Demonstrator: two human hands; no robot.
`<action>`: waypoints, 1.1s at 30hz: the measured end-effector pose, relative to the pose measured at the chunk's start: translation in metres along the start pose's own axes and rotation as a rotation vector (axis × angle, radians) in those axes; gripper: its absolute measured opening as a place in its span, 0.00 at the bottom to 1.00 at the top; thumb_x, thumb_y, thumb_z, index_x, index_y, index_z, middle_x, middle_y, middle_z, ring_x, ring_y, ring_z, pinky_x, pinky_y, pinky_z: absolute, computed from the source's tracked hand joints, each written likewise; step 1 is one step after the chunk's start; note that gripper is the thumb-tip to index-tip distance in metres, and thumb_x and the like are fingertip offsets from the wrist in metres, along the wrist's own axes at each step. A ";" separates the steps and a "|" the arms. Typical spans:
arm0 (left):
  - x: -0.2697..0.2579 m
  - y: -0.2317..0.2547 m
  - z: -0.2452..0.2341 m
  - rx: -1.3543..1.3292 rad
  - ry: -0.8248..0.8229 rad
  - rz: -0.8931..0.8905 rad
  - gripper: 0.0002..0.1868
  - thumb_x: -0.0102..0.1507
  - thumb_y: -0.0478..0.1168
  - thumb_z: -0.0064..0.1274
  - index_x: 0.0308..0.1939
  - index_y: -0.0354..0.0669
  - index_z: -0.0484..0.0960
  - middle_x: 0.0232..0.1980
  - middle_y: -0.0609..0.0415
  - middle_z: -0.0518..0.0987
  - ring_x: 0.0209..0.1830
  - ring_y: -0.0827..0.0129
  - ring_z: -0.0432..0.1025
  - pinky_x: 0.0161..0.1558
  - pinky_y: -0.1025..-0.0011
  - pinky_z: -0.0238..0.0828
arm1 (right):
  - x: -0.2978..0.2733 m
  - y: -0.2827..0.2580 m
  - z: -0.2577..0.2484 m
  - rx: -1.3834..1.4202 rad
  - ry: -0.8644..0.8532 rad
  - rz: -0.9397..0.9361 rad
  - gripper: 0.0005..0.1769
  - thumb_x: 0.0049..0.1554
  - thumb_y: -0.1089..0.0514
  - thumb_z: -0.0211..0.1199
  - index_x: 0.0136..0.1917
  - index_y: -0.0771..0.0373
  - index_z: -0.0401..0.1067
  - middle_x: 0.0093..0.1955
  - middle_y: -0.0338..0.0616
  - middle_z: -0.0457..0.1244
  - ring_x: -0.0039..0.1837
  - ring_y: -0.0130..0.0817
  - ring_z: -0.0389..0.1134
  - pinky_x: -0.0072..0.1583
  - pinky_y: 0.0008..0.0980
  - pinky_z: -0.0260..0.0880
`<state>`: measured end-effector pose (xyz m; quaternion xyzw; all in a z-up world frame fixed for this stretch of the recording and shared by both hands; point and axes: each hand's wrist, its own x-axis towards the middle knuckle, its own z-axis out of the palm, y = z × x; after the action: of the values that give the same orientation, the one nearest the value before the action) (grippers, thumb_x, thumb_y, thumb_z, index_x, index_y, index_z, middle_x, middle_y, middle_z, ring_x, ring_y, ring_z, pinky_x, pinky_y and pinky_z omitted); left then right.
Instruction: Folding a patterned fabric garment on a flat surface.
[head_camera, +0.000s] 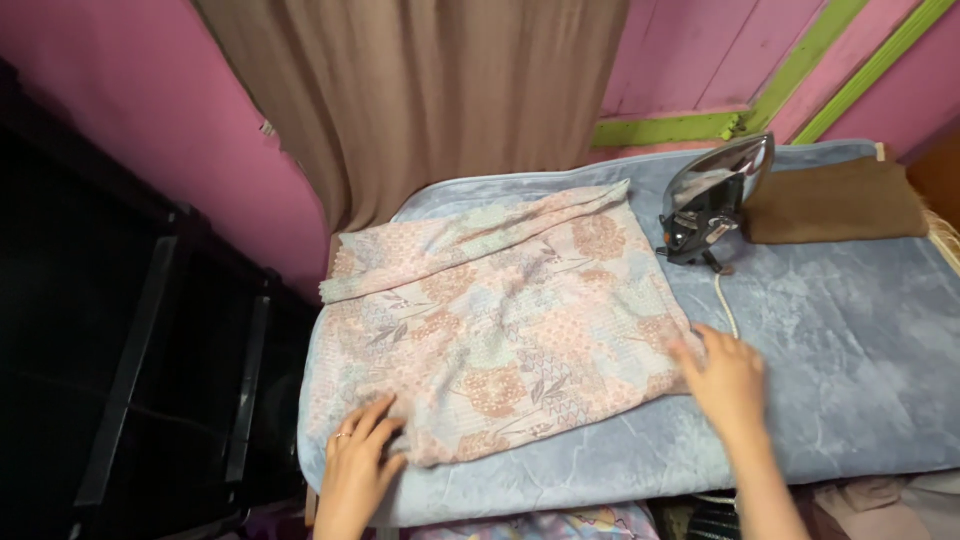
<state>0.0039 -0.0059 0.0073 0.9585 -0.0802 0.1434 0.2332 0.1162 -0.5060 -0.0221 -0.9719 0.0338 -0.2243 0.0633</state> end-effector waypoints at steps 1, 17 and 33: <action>0.001 -0.002 0.004 0.038 0.054 0.052 0.23 0.46 0.42 0.60 0.45 0.45 0.81 0.55 0.49 0.82 0.56 0.54 0.72 0.59 0.55 0.60 | -0.001 -0.010 -0.002 0.049 0.012 -0.080 0.27 0.58 0.38 0.61 0.58 0.60 0.78 0.50 0.51 0.70 0.54 0.50 0.68 0.59 0.48 0.63; 0.046 -0.020 -0.022 -0.618 -0.485 -0.385 0.21 0.53 0.43 0.67 0.48 0.43 0.84 0.44 0.46 0.87 0.46 0.57 0.81 0.49 0.67 0.76 | 0.010 -0.018 -0.071 -0.275 -0.547 0.181 0.16 0.56 0.45 0.62 0.57 0.42 0.79 0.57 0.39 0.69 0.61 0.44 0.69 0.62 0.48 0.68; 0.194 -0.100 0.049 0.037 0.257 -0.321 0.12 0.61 0.48 0.59 0.36 0.44 0.84 0.41 0.47 0.83 0.41 0.47 0.77 0.40 0.53 0.72 | 0.142 -0.108 0.063 0.587 -0.179 -0.404 0.15 0.59 0.60 0.58 0.59 0.58 0.75 0.64 0.50 0.64 0.61 0.54 0.68 0.59 0.44 0.69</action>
<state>0.2210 0.0425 -0.0164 0.9369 0.1065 0.2271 0.2435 0.2750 -0.4053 -0.0017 -0.9151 -0.2304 -0.1464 0.2967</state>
